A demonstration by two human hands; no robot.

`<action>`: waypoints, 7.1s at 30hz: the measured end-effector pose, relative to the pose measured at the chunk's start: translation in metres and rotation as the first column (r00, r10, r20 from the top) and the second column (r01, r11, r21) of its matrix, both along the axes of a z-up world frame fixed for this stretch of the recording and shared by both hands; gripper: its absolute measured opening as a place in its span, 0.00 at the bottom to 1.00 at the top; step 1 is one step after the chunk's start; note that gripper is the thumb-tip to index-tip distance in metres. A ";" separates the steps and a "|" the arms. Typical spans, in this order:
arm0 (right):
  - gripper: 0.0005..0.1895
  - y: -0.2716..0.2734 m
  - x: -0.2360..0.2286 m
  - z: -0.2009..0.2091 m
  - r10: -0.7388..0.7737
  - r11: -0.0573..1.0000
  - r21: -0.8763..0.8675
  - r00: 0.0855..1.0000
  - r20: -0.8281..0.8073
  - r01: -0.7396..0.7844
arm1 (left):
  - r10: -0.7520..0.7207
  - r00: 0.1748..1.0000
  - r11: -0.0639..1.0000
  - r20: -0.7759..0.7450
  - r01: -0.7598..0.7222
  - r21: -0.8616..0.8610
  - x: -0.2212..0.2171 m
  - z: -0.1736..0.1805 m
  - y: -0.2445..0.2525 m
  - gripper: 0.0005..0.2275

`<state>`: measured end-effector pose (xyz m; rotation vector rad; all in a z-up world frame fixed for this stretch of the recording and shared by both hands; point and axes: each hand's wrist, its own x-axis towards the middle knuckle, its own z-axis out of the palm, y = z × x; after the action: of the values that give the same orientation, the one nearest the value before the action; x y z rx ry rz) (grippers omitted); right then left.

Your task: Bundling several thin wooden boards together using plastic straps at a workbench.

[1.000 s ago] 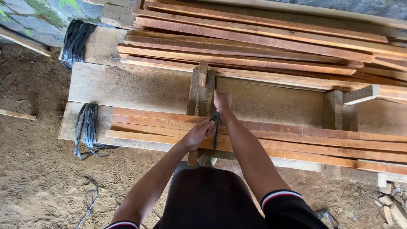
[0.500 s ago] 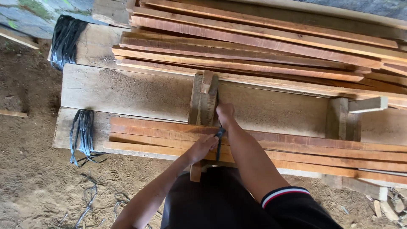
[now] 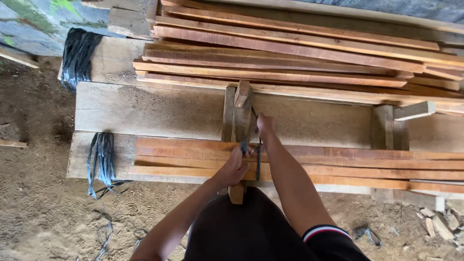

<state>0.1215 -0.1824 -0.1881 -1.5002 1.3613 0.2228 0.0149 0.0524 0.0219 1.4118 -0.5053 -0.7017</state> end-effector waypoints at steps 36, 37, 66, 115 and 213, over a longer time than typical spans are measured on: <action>0.18 0.009 -0.013 0.024 -0.050 0.996 0.087 0.973 0.227 0.031 | 0.300 0.905 0.948 -0.303 -0.318 -0.011 0.003 -0.077 -0.065 0.20; 0.18 0.008 -0.011 0.015 0.047 0.998 0.038 0.987 0.151 -0.053 | 0.328 0.907 0.941 -0.264 -0.338 0.008 0.002 -0.071 -0.066 0.21; 0.20 0.019 -0.007 0.035 0.146 0.953 -0.296 0.954 0.260 -0.065 | 0.146 0.969 0.880 -0.197 -0.036 0.474 0.005 -0.034 -0.075 0.22; 0.22 0.029 -0.006 0.041 0.310 0.905 -0.357 0.934 0.180 -0.232 | 0.127 0.945 0.960 0.301 -0.193 0.202 -0.001 -0.064 -0.043 0.17; 0.16 -0.018 -0.096 0.151 0.303 0.935 -0.312 0.838 0.454 -0.169 | -0.277 0.950 0.876 0.141 0.190 0.444 0.052 -0.033 -0.055 0.21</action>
<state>0.0254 -0.2007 -0.0376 -1.7945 0.8053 -0.1927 0.0672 -0.0023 -0.0111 1.8661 -0.7227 -0.9089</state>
